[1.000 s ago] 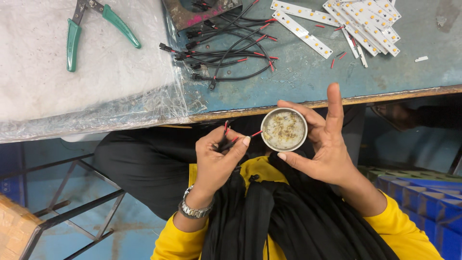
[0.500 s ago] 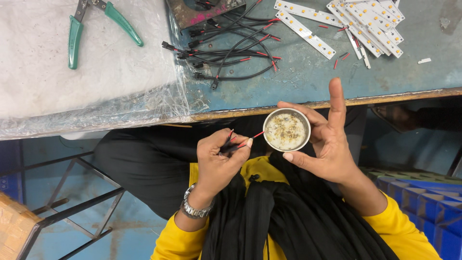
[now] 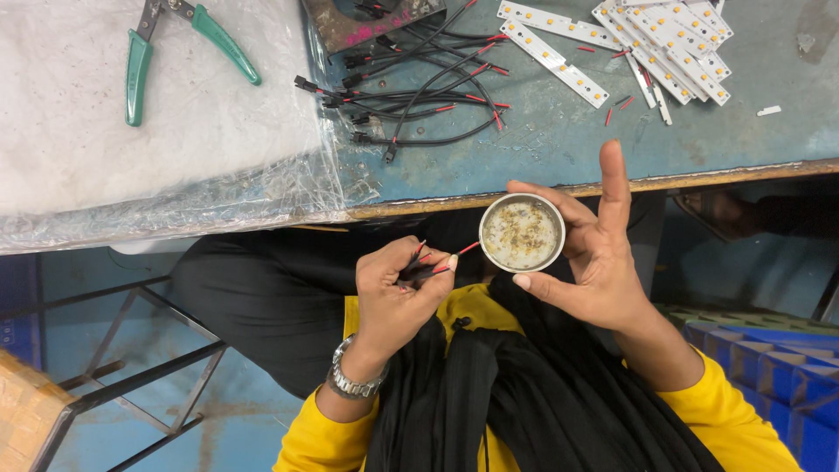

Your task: The person strips the ends of black wires with red inner conductors using pliers, then applies solder to the exposed tips using a soldering iron and solder paste. The person handles multiple wires one at a time and places the finished wires on the table.

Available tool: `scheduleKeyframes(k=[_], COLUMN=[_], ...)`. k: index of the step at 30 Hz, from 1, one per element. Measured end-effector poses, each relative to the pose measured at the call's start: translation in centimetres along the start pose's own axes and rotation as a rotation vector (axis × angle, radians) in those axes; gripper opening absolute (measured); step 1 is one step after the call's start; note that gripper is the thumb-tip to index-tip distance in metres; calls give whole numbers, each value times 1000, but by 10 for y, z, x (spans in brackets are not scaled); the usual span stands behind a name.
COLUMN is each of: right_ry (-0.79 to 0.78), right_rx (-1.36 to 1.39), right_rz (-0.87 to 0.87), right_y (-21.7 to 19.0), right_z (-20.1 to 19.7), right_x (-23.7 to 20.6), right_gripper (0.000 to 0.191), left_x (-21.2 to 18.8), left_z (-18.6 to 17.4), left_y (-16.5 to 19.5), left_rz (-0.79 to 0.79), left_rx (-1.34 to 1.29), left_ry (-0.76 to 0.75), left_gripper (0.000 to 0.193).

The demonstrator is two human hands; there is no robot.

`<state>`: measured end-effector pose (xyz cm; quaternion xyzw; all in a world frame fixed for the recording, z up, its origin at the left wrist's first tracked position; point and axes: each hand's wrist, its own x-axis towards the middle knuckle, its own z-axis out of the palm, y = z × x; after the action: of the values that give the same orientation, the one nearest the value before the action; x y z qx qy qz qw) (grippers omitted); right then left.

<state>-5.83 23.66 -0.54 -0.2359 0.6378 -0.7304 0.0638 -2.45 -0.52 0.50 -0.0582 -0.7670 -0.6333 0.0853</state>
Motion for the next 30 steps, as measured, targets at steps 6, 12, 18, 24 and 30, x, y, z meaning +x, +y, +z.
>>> scheduleKeyframes(k=[6,12,18,24,30], right_ry=[-31,-58,-68,-84,-88], right_rx=[-40,-78,-107,-105,-122], right_rz=[-50,-99,-113,-105,-102], right_y=[-3,-4,-3,-4,-6], right_z=[2,5,4,5,5], right_x=[2,1,1,0,-1], right_gripper=[129,131,132,131,130], left_x=[1,2,4,5,4], left_z=[-2,-5,-3,-2,-1], left_y=[-12,-23,-26,-26,-26], left_rz=[-263,-370,-436,-454,-453], left_rx=[-208,-420,-514,-517,-528], left_ry=[-4,-16,-17,2,10], left_gripper=[20,17,19,21,22])
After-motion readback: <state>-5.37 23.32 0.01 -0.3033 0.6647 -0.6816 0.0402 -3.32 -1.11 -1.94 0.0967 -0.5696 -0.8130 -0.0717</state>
